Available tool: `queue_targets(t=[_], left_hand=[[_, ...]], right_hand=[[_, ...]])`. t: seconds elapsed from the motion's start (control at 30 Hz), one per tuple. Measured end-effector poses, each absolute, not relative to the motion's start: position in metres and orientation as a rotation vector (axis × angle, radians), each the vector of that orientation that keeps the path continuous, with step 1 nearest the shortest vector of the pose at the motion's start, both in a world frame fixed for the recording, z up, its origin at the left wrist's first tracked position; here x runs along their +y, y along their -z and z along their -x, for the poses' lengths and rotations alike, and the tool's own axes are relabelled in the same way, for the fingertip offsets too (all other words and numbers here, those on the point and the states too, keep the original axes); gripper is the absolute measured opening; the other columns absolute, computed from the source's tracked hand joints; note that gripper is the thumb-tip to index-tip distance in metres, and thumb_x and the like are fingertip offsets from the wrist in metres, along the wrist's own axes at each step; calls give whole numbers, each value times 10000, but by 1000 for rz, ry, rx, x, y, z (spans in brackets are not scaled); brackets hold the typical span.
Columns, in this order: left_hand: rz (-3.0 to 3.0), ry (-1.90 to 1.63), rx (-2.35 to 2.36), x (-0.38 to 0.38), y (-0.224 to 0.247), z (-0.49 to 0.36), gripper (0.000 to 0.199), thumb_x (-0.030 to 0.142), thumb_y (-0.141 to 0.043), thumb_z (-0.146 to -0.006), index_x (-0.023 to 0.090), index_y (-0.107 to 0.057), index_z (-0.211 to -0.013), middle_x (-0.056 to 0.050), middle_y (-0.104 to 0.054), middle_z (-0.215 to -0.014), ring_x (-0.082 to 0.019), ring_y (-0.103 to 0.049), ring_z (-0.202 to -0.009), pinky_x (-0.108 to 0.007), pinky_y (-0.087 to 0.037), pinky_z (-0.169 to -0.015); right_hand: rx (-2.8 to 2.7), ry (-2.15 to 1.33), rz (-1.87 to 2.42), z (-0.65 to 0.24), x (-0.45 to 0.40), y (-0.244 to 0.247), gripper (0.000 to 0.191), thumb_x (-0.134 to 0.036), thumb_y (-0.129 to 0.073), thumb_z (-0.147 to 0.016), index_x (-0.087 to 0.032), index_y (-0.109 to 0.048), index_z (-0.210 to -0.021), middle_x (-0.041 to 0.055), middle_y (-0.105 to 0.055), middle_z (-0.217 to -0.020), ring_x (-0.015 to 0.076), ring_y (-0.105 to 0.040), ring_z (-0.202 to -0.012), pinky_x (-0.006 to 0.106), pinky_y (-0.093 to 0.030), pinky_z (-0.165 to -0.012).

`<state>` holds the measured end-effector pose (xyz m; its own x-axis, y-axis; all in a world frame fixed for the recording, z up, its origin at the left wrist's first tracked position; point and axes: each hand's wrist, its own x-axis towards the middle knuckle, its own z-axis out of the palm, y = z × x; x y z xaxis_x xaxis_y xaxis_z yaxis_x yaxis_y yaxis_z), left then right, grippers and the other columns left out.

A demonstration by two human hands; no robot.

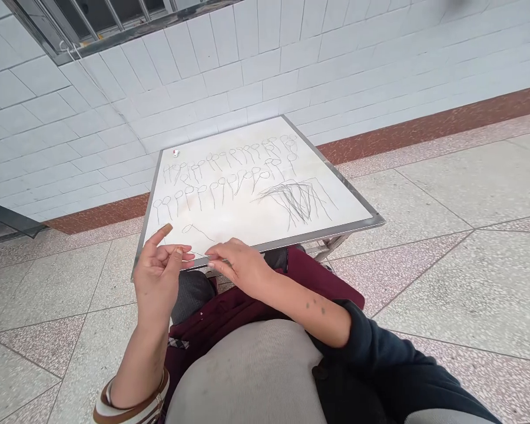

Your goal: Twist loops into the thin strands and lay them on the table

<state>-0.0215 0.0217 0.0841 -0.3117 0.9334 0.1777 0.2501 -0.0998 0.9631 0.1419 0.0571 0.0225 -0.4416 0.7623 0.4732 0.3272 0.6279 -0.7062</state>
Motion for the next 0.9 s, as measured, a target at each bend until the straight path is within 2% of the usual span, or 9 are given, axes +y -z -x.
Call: queue_targets(t=[0.1,0.23,0.33,0.47,0.63,0.9], left_hand=[[-1322,-1419,1567,22,-84,20,479,254,-582,-864,204,-498,-1333,-20,-674,-830,-154,-683,-734,-286,-603,-645],[-1361,-1326,1547,25,-79,24,509,287,-596,-862,220,-484,-1354,-34,-684,-874,-173,-690,-816,-283,-599,-659],[-1367,-1287,1533,28,-74,25,530,303,-625,-844,217,-500,-1351,-34,-691,-866,-176,-690,-820,-295,-596,-688],[-1307,-1324,1527,31,-68,23,504,306,-642,-828,204,-549,-1313,-19,-685,-798,-177,-697,-783,-314,-594,-703],[-1242,-1343,1559,31,-64,23,470,293,-661,-802,184,-602,-1255,-12,-688,-767,-168,-697,-750,-339,-591,-762],[-1188,-1363,1587,32,-61,31,429,247,-662,-783,165,-635,-1203,-8,-685,-734,-155,-690,-705,-299,-585,-711]], right_hand=[[-1987,-813,853,-129,56,-23,183,-259,-490,-961,-201,-628,-1066,38,-702,-900,148,-651,-785,285,-531,-726],[-1769,-1170,896,-125,52,-17,182,-276,-462,-960,-200,-626,-980,-11,-668,-797,84,-629,-589,204,-533,-576],[-1680,-1301,899,-125,50,-14,178,-282,-468,-946,-194,-619,-977,-23,-642,-756,73,-610,-556,186,-535,-539],[-1705,-1260,916,-124,48,-12,214,-281,-428,-956,-198,-619,-1005,-26,-607,-743,63,-572,-521,171,-516,-492],[-1716,-1237,944,-120,45,-3,256,-326,-385,-984,-207,-611,-989,-26,-608,-748,56,-564,-502,171,-511,-504],[-1879,-1141,968,-118,42,16,273,-326,-333,-1006,-209,-570,-1075,-16,-608,-766,70,-572,-540,193,-514,-552]])
